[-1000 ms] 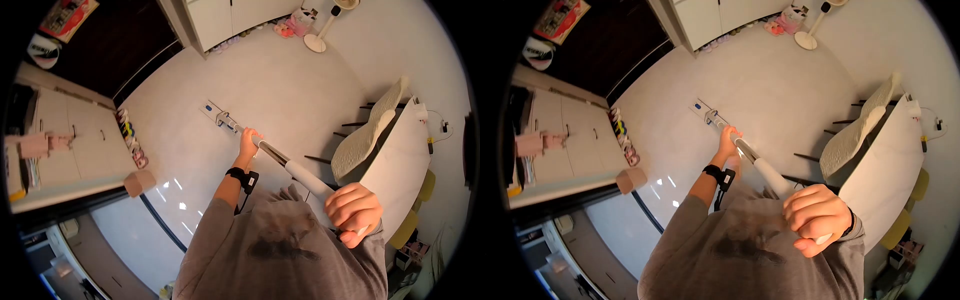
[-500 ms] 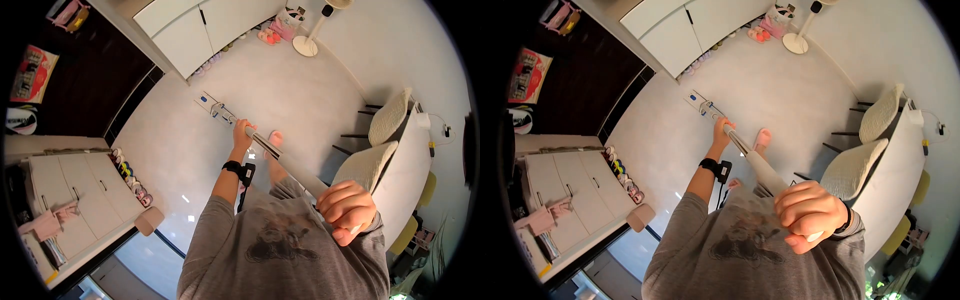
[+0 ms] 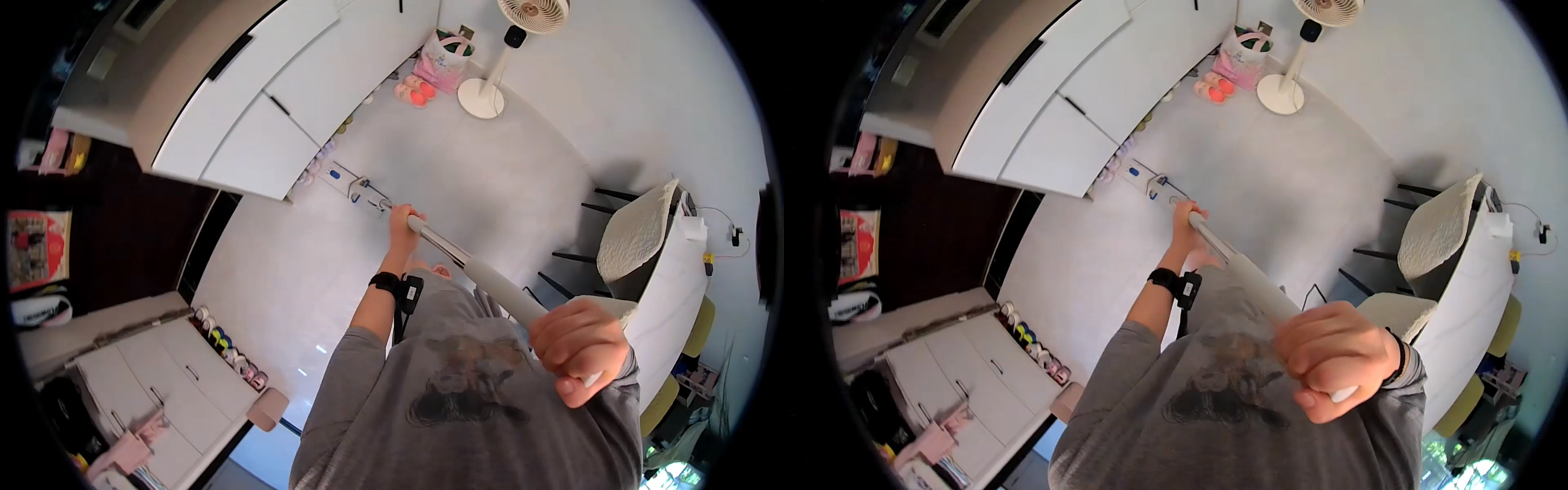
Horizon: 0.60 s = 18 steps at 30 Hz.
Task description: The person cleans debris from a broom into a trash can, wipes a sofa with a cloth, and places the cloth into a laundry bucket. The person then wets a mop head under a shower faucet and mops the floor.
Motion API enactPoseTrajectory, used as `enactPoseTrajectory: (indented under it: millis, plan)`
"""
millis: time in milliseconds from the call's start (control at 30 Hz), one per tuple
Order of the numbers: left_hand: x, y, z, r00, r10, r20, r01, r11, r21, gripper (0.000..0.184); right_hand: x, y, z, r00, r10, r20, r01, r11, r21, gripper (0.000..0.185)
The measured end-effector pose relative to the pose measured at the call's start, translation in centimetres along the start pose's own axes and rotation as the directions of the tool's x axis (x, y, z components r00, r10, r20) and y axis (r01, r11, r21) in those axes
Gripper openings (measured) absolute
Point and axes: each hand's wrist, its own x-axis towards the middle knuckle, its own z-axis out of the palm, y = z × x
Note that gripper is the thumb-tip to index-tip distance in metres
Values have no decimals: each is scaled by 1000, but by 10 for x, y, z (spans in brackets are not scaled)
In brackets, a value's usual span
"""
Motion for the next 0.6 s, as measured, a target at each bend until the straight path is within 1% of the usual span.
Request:
enactPoseTrajectory:
  millis: [67, 100, 167, 200, 267, 300, 333, 367, 400, 433, 467, 500, 567, 600]
  plan:
    - [31, 10, 18, 983, -116, 146, 126, 990, -65, 23, 8, 8, -24, 1000, -9, -9, 8, 1000, -21, 22]
    - [47, 14, 28, 979, -110, 169, 123, 990, -68, 23, 13, 13, -34, 1000, -27, -8, 27, 999, -45, 23]
    - [81, 11, 48, 994, 9, 104, -2, 998, -66, 22, 25, 25, -50, 1000, -14, -25, 12, 996, -83, 26]
    - [100, 5, 53, 992, 28, 124, -19, 997, -72, 22, 31, 33, -55, 1000, 5, -27, -8, 993, -116, 26]
    - [137, -5, 69, 989, 93, 112, -70, 977, -200, 21, 47, 48, -66, 999, 37, -36, -43, 985, -169, 25]
    - [148, -9, 76, 988, 89, 125, -61, 976, -208, 21, 52, 54, -70, 991, 39, -129, -64, 978, -197, 21]
    - [168, 1, 74, 961, 73, 267, -27, 984, -174, 19, 57, 60, -75, 974, 35, -224, -86, 971, -224, 17]
    - [186, 2, 77, 913, 58, 404, -4, 991, -133, 18, 60, 66, -84, 970, 41, -240, -97, 969, -227, 17]
    - [202, 5, 83, 904, 64, 422, -6, 991, -137, 18, 57, 68, -94, 927, 18, -374, -110, 968, -227, 13]
    - [213, 5, 89, 870, 105, 481, -63, 993, -104, 19, 55, 70, -101, 863, -4, -505, -125, 967, -221, 9]
    - [219, 7, 96, 828, 144, 542, -120, 990, -78, 20, 56, 68, -108, 811, -1, -585, -168, 958, -234, 8]
    - [224, 8, 100, 813, 149, 563, -125, 989, -82, 20, 62, 62, -102, 652, 33, -757, -322, 916, -237, 17]
    - [233, 12, 113, 662, 159, 732, -190, 981, -42, 20, 67, 55, -104, 498, 31, -867, -459, 857, -234, 25]
    - [233, 16, 119, 637, 168, 752, -197, 979, -52, 20, 67, 50, -105, 471, 25, -882, -473, 851, -228, 25]
